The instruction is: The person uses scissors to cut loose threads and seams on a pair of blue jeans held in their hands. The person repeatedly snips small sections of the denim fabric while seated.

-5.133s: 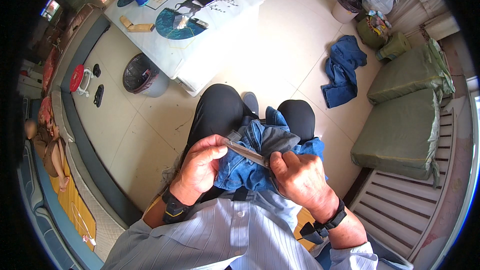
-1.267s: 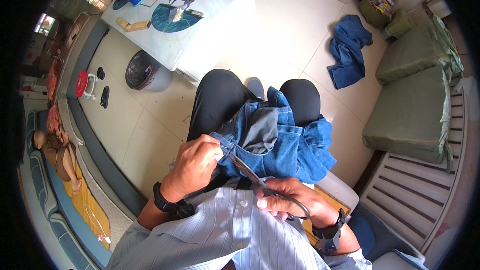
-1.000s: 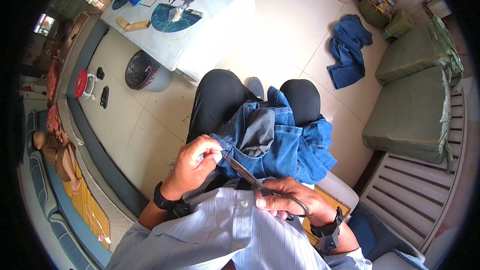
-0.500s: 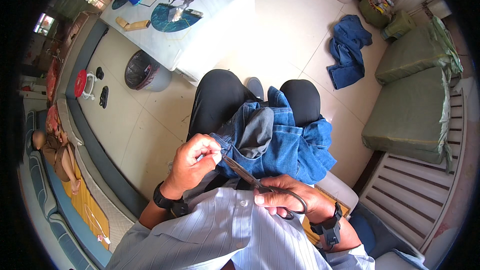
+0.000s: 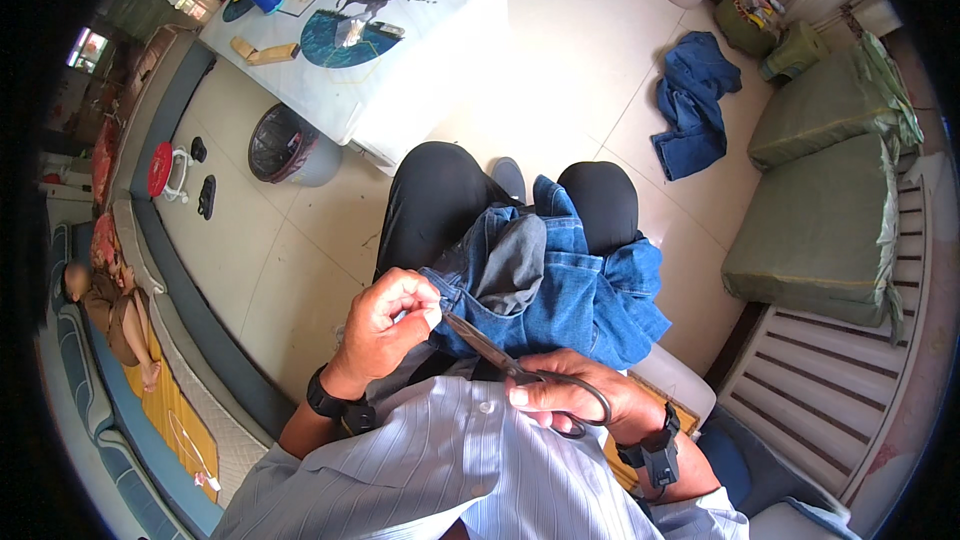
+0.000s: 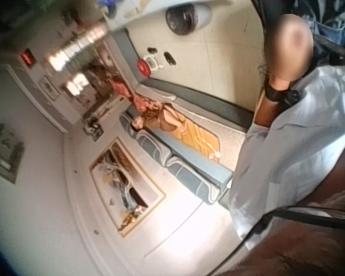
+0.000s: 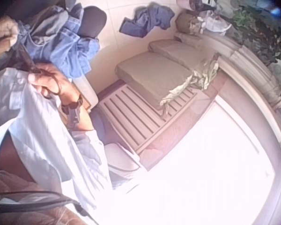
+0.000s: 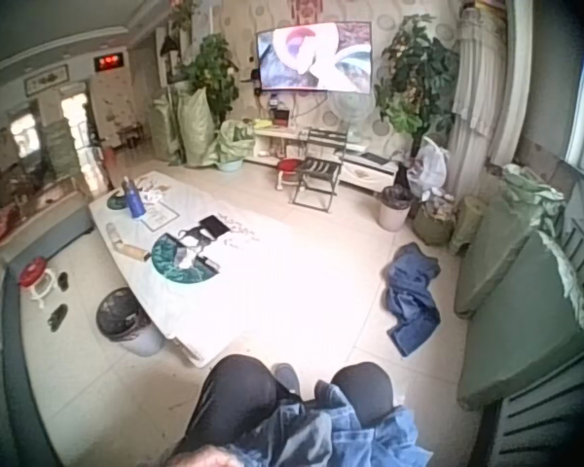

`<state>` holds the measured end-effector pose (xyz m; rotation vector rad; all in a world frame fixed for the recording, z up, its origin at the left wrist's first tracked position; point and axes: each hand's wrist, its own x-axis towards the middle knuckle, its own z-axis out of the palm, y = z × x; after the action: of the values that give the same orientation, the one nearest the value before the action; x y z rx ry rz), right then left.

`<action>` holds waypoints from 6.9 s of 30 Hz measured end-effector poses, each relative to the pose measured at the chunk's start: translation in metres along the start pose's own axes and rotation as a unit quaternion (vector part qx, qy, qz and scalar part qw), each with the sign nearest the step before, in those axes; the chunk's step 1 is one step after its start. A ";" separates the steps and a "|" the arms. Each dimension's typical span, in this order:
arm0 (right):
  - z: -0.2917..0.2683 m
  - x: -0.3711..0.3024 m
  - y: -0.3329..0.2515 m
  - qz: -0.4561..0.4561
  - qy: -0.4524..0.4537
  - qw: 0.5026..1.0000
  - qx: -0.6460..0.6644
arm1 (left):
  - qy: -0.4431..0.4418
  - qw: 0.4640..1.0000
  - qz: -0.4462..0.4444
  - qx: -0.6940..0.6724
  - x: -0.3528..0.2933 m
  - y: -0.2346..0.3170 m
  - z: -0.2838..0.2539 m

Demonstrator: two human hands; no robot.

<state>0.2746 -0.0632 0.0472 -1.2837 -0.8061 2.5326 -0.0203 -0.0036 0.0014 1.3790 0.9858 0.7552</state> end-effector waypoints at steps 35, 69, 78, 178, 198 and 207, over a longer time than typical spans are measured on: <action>-0.016 -0.016 0.018 -0.127 -0.026 0.986 0.109 | 0.157 0.982 -0.101 -0.029 0.005 -0.044 -0.059; -0.041 0.068 -0.046 -0.423 0.277 0.862 0.041 | -0.064 0.894 -0.142 -0.420 0.029 0.022 0.030; -0.041 0.067 -0.050 -0.423 0.267 0.862 0.087 | -0.069 0.923 -0.107 -0.362 0.026 0.025 0.030; -0.008 0.021 -0.040 -0.451 0.287 0.656 -0.532 | -0.218 0.974 -0.049 0.043 0.082 0.022 0.041; -0.040 0.033 -0.020 -0.344 0.205 0.914 -0.067 | -0.066 0.923 0.258 0.277 0.055 0.032 0.059; -0.039 0.040 -0.007 -0.350 0.197 0.910 -0.105 | -0.116 0.922 0.230 0.290 0.054 0.020 0.054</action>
<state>0.2811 -0.0265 0.0052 -1.2107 -1.1927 1.5988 0.0534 0.0229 0.0109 2.2168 0.7233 0.6341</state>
